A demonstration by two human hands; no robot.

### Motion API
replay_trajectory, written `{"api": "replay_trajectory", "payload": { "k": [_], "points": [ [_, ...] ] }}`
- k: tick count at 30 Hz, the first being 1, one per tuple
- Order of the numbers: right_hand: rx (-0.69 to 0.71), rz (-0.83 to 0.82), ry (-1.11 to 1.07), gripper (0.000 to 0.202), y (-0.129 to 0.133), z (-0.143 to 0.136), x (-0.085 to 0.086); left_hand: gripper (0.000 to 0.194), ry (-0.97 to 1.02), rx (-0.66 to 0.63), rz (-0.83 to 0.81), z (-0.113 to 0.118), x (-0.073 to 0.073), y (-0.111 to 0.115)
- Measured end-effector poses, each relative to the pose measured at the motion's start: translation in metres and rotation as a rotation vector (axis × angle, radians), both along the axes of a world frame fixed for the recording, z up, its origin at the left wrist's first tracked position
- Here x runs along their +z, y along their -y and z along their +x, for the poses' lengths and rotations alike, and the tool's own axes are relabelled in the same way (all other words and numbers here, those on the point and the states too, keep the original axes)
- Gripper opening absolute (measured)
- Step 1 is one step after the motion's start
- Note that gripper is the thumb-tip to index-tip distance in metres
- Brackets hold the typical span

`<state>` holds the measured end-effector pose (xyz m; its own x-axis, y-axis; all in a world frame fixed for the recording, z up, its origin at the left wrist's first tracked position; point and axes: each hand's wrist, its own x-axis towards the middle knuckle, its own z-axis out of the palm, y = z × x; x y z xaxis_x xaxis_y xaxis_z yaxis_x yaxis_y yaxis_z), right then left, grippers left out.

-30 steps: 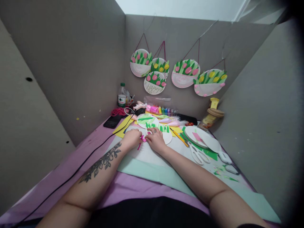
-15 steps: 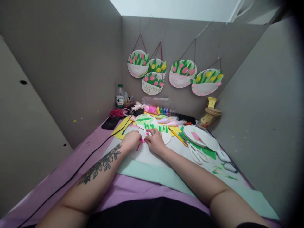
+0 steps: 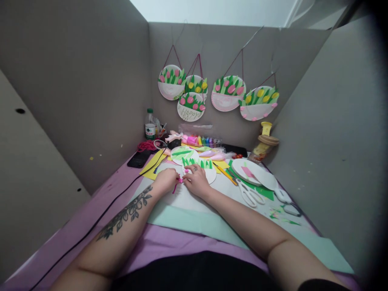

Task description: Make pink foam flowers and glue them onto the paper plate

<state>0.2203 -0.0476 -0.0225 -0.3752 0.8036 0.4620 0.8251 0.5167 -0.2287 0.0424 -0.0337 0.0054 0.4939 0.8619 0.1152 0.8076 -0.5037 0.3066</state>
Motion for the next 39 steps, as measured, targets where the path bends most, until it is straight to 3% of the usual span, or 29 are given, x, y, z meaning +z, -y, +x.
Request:
{"api": "replay_trajectory", "payload": {
  "k": [10,23,30,33,36,39],
  "points": [
    [0.005,0.016,-0.004,0.008,-0.001,-0.007,-0.002,0.027,0.002,-0.009,-0.025,0.000,0.000,-0.001],
    [0.006,-0.014,-0.051,0.020,-0.003,0.002,-0.002,0.029,-0.059,-0.022,0.036,-0.002,-0.001,-0.002],
    [-0.047,0.106,-0.186,0.025,-0.002,0.014,0.008,0.035,-0.087,-0.053,0.065,-0.002,-0.006,-0.004],
    [-0.113,0.231,-0.226,0.024,-0.022,0.046,0.027,0.038,-0.073,-0.042,0.054,-0.002,-0.003,-0.003],
    [-0.310,0.304,-0.234,0.027,-0.068,0.109,0.054,0.043,0.022,0.018,0.080,-0.001,0.006,0.001],
    [-0.623,0.115,-0.087,0.033,-0.128,0.184,0.072,0.042,0.103,0.036,0.066,0.000,0.013,0.006]
  ]
}}
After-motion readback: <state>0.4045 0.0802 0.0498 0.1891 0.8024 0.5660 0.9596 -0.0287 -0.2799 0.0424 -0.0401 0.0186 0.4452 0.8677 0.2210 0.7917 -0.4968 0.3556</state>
